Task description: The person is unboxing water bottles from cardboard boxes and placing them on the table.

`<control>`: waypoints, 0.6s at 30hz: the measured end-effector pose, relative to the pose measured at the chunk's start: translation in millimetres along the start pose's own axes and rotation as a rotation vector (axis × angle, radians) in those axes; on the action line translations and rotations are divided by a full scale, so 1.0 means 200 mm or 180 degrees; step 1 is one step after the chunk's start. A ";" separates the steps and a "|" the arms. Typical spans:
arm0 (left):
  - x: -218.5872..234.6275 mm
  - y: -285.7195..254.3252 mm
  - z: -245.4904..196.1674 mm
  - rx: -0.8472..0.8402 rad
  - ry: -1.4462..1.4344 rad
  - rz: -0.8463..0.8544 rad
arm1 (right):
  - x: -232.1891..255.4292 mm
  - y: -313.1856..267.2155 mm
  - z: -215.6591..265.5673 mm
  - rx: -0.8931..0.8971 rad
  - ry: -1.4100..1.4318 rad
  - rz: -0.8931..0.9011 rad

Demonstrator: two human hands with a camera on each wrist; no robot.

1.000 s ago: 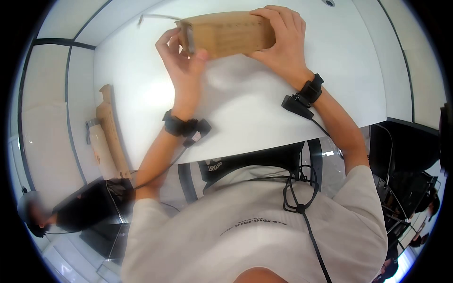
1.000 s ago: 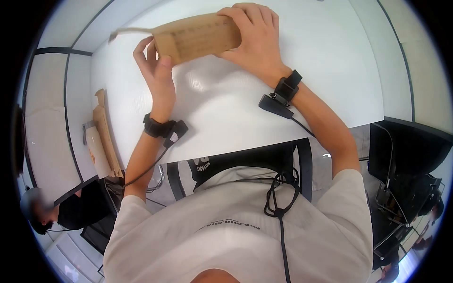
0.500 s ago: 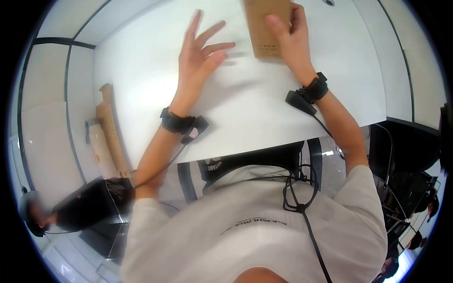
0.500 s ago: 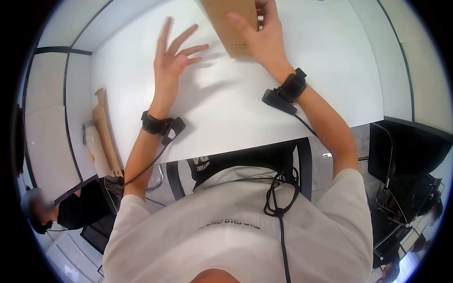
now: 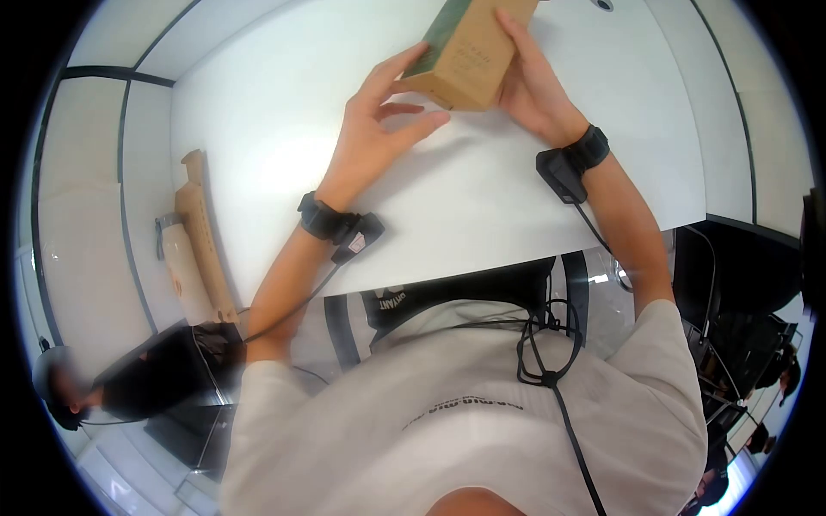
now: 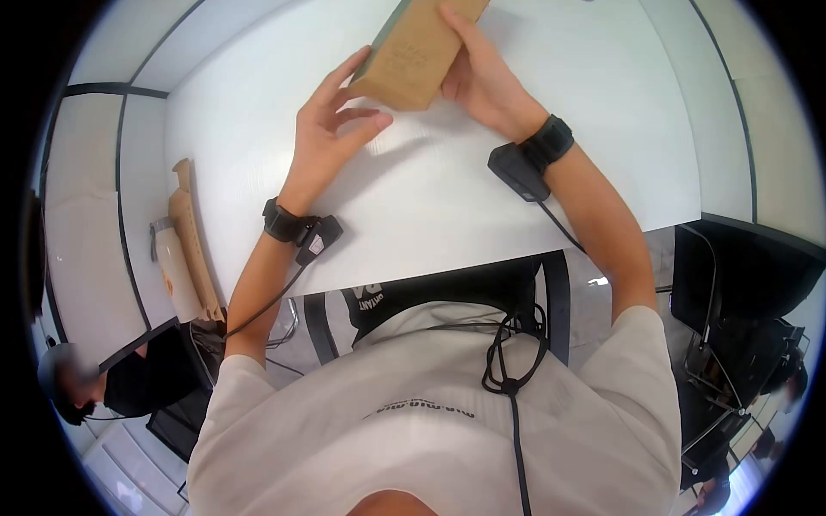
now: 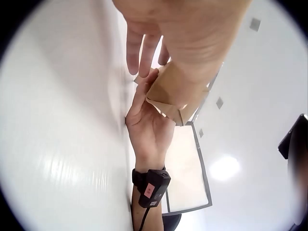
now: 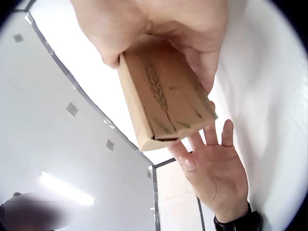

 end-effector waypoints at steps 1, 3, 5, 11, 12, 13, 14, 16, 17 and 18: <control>-0.01 0.00 -0.01 0.0082 -0.0135 -0.0065 | -0.02 -0.03 0.01 -0.0058 -0.0168 0.0096; 0.00 0.00 0.00 0.0161 -0.0307 -0.0163 | -0.04 -0.05 -0.01 -0.0145 -0.0642 0.0255; 0.00 0.00 0.00 0.0201 -0.0333 -0.0178 | -0.02 -0.03 -0.03 -0.0081 -0.0688 0.0320; 0.02 0.00 -0.01 0.0178 0.0079 -0.0262 | 0.00 -0.03 -0.04 0.0084 -0.0937 0.0378; 0.02 0.00 -0.01 0.0181 0.0139 -0.0250 | 0.01 -0.03 -0.04 0.0154 -0.1046 0.0392; 0.02 0.00 -0.01 0.0182 0.0136 -0.0247 | 0.02 -0.02 -0.04 0.0210 -0.1107 0.0433; 0.02 0.00 -0.01 0.0201 0.0153 -0.0241 | 0.02 -0.01 -0.04 0.0209 -0.1105 0.0430; 0.01 0.00 0.00 0.0222 0.0170 -0.0239 | 0.02 -0.01 -0.04 0.0161 -0.1037 0.0374; 0.01 0.00 0.00 0.0173 0.0103 -0.0255 | 0.01 -0.01 -0.04 0.0140 -0.1006 0.0380; 0.01 0.00 0.01 0.0125 0.0037 -0.0271 | 0.00 -0.02 -0.04 0.0117 -0.0974 0.0386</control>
Point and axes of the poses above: each hand's wrist, its own y-axis towards the middle knuckle, its own x-axis out of the back of the hand, z = x × y, the point moved 1 cm from there along y, towards the middle knuckle, and after that the axes turned 13 degrees about y, right-handed, at the moved point
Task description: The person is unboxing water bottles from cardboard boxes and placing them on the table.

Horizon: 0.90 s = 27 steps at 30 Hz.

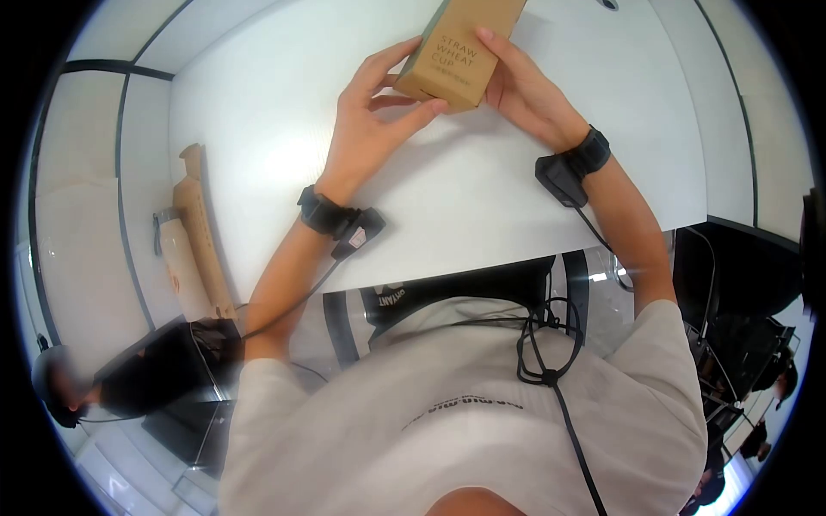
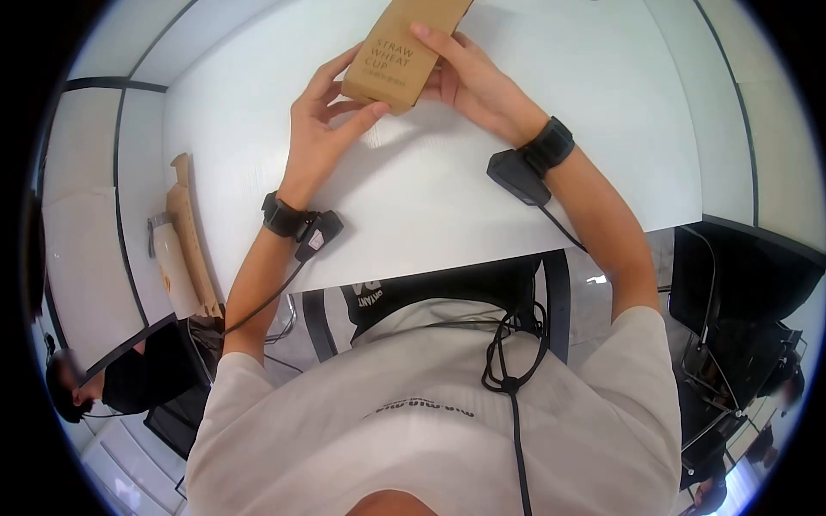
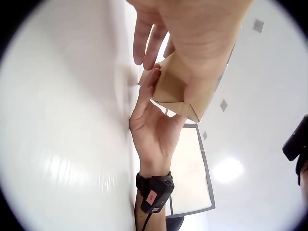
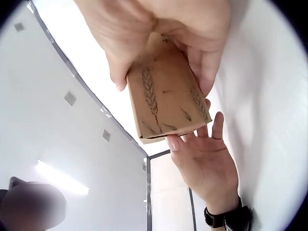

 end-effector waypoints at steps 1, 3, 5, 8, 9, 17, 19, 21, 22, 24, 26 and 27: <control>0.00 0.00 0.01 -0.0040 -0.0043 0.0012 | -0.01 0.00 0.00 0.0040 -0.0020 -0.0044; 0.00 0.00 0.03 0.0026 -0.0243 0.0039 | -0.01 0.00 -0.01 0.0052 -0.0018 -0.0032; -0.01 0.00 0.04 0.0063 -0.0406 0.0087 | 0.00 0.00 -0.01 0.0052 0.0016 -0.0088; -0.01 0.00 0.05 0.0150 -0.0578 0.0141 | 0.00 0.00 -0.01 0.0019 0.0062 -0.0055; -0.01 0.00 0.04 0.0166 -0.0601 0.0157 | 0.01 0.00 -0.01 0.0041 0.0076 -0.0033; -0.01 0.00 0.04 0.0175 -0.0605 0.0234 | -0.01 -0.01 0.01 -0.0138 0.0134 -0.0069; -0.01 0.00 0.04 0.0154 -0.0584 0.0215 | 0.00 -0.01 0.01 -0.0137 0.0133 -0.0053; 0.00 0.00 0.03 0.0225 -0.0529 0.0267 | 0.00 -0.01 0.01 -0.0112 0.0083 -0.0065; 0.00 0.00 0.03 0.0226 -0.0529 0.0268 | 0.00 -0.02 0.00 -0.0086 0.0035 -0.0077; -0.01 0.00 0.02 0.0104 -0.0643 0.0209 | 0.00 -0.01 0.00 -0.0007 0.0038 -0.0077; -0.01 0.00 0.01 0.0153 -0.0669 0.0211 | 0.01 -0.01 -0.01 0.0067 0.0038 -0.0070; -0.01 0.00 0.01 0.0203 -0.0699 0.0217 | 0.01 -0.01 -0.01 0.0063 0.0037 -0.0070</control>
Point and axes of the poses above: each hand's wrist, its own y-axis towards the middle knuckle, its own x-axis out of the back of the hand, z = x × y, the point moved 1 cm from there along y, towards the middle knuckle, and after that the axes turned 13 degrees about y, right-handed, at the moved point
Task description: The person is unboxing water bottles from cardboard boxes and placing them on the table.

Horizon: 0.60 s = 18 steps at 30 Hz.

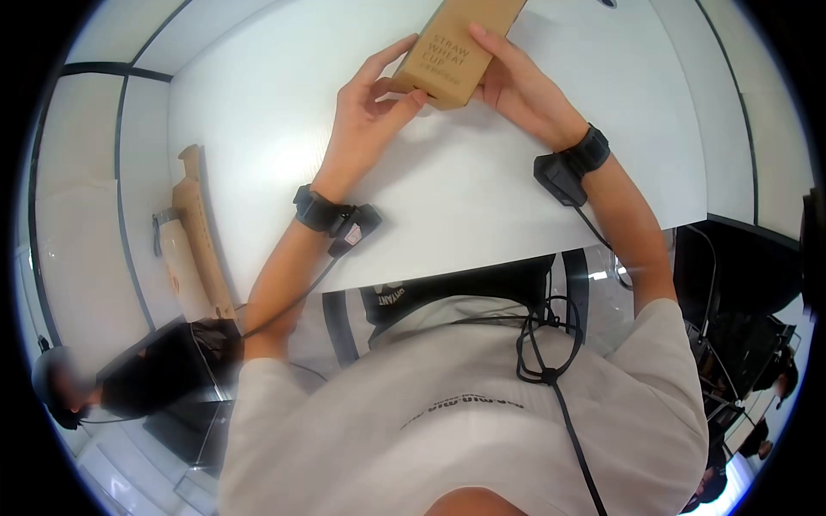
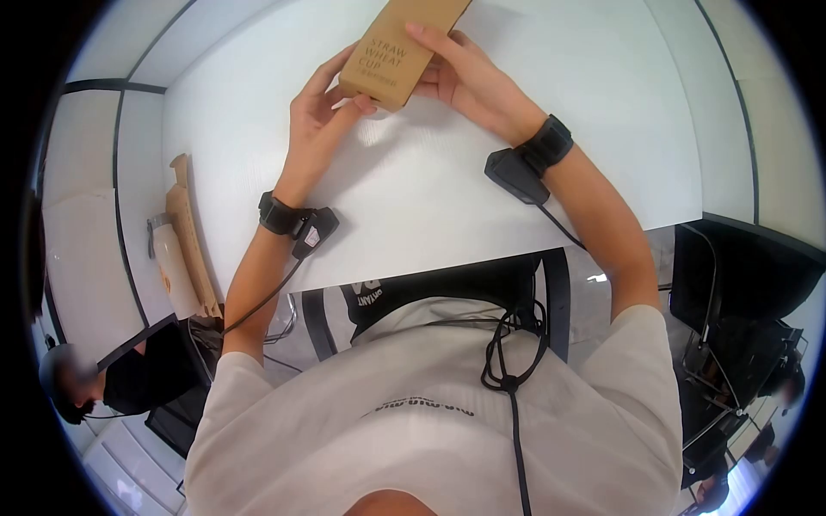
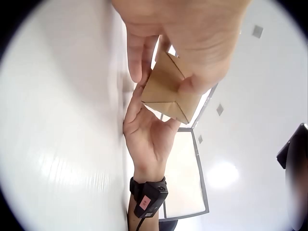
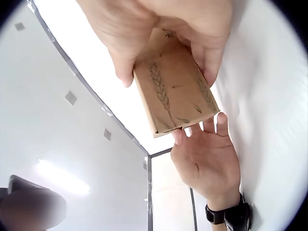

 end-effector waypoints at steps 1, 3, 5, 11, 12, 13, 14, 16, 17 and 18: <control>0.00 0.00 0.00 -0.0002 0.0000 -0.0002 | 0.00 0.00 0.00 -0.0002 0.0000 -0.0001; 0.00 0.00 0.02 0.0071 -0.0060 0.0017 | 0.01 0.00 0.00 -0.0038 0.0076 0.0078; 0.00 0.01 0.02 0.0011 -0.0052 -0.0005 | 0.01 0.01 0.00 -0.0006 0.0034 0.0096; -0.01 0.01 0.05 -0.0024 -0.0072 -0.0116 | 0.02 0.00 -0.01 -0.0013 -0.0012 0.0039; -0.01 0.01 0.05 -0.0009 -0.0037 -0.0121 | 0.02 0.00 -0.02 0.0003 -0.0009 0.0045; 0.00 0.01 0.05 0.0006 -0.0002 -0.0129 | 0.02 0.00 -0.02 0.0017 -0.0007 0.0054; 0.00 0.01 0.05 -0.0004 0.0018 -0.0111 | 0.02 0.00 -0.02 0.0014 -0.0029 0.0044; 0.00 0.01 0.06 -0.0028 0.0078 -0.0098 | 0.02 0.00 -0.03 0.0027 -0.0028 0.0015; 0.00 0.01 0.06 -0.0052 0.0140 -0.0085 | 0.02 0.00 -0.03 0.0042 -0.0023 -0.0014; 0.00 0.01 0.06 -0.0053 0.0142 -0.0084 | 0.02 0.00 -0.03 0.0043 -0.0022 -0.0014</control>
Point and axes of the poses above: each hand's wrist, its own y-axis towards the middle knuckle, its own x-axis out of the back of the hand, z = x × y, the point moved 1 cm from there along y, towards the middle knuckle, and after that the axes turned 13 degrees about y, right-handed, at the moved point
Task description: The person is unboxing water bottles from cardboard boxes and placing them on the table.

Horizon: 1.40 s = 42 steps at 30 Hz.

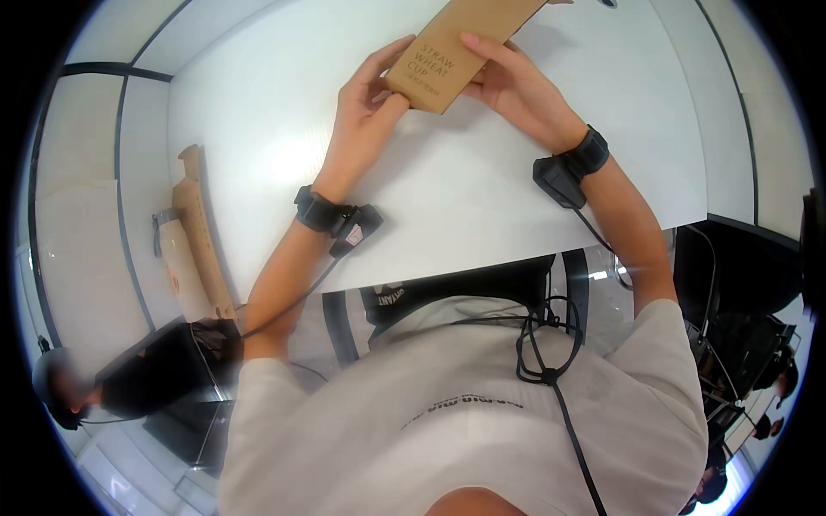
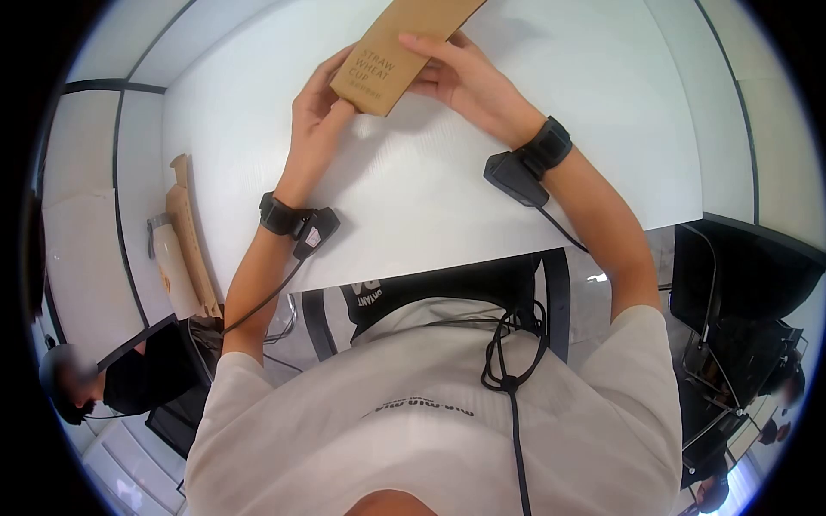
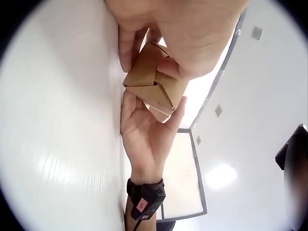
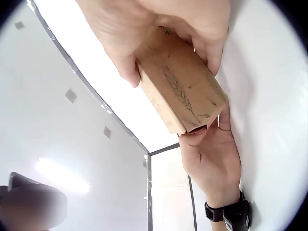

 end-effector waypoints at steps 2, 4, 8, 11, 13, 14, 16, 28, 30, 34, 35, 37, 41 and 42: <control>0.00 0.00 0.00 -0.0005 0.0047 0.0063 | 0.01 0.00 0.01 -0.0006 0.0184 0.0095; 0.00 -0.01 -0.03 -0.0042 0.0074 0.0095 | 0.01 0.00 0.02 -0.0024 0.0268 0.0057; -0.01 -0.01 -0.04 -0.0086 -0.0093 0.0204 | 0.01 -0.01 0.03 -0.0101 0.0583 -0.0081; -0.02 -0.01 -0.03 -0.0039 -0.0087 0.0247 | -0.06 -0.02 0.06 -0.0171 0.0655 -0.0332; -0.03 -0.01 -0.03 0.0060 -0.0178 0.0284 | -0.05 -0.01 0.07 -0.0328 0.0875 -0.0206; -0.04 -0.01 -0.03 0.0061 -0.0178 0.0288 | -0.04 -0.02 0.07 -0.0327 0.0877 -0.0209; -0.05 -0.01 -0.05 0.0196 -0.0356 0.0313 | -0.03 -0.02 0.07 -0.0256 0.0841 -0.0046; -0.03 -0.01 -0.10 -0.0348 0.1073 -0.0030 | -0.04 -0.02 0.06 -0.0449 0.0597 -0.0218; -0.03 -0.01 -0.10 -0.0484 0.1197 -0.0175 | -0.08 -0.04 0.07 -0.0272 0.0290 -0.0607; -0.01 -0.02 -0.11 -0.0800 0.0976 -0.0261 | -0.08 -0.06 0.06 -0.0183 -0.0069 -0.0135; -0.01 -0.02 -0.11 -0.0801 0.0974 -0.0258 | -0.08 -0.05 0.05 -0.0182 -0.0069 -0.0137; -0.01 -0.02 -0.12 -0.1004 0.1150 -0.0389 | -0.06 -0.04 0.04 -0.0194 -0.0274 -0.0139; 0.00 -0.02 -0.13 -0.1074 0.1160 -0.0241 | -0.05 -0.03 0.03 -0.0198 -0.0542 0.0037; -0.01 -0.03 -0.13 -0.1035 0.1079 -0.0179 | -0.04 -0.02 0.03 -0.0140 -0.0559 0.0030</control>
Point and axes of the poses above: each hand's wrist, its own y-axis towards the middle knuckle, its own x-axis out of the back of the hand, z = x × y, the point moved 1 cm from there along y, towards the middle knuckle, and after that the axes turned 13 degrees about y, right-handed, at the moved point
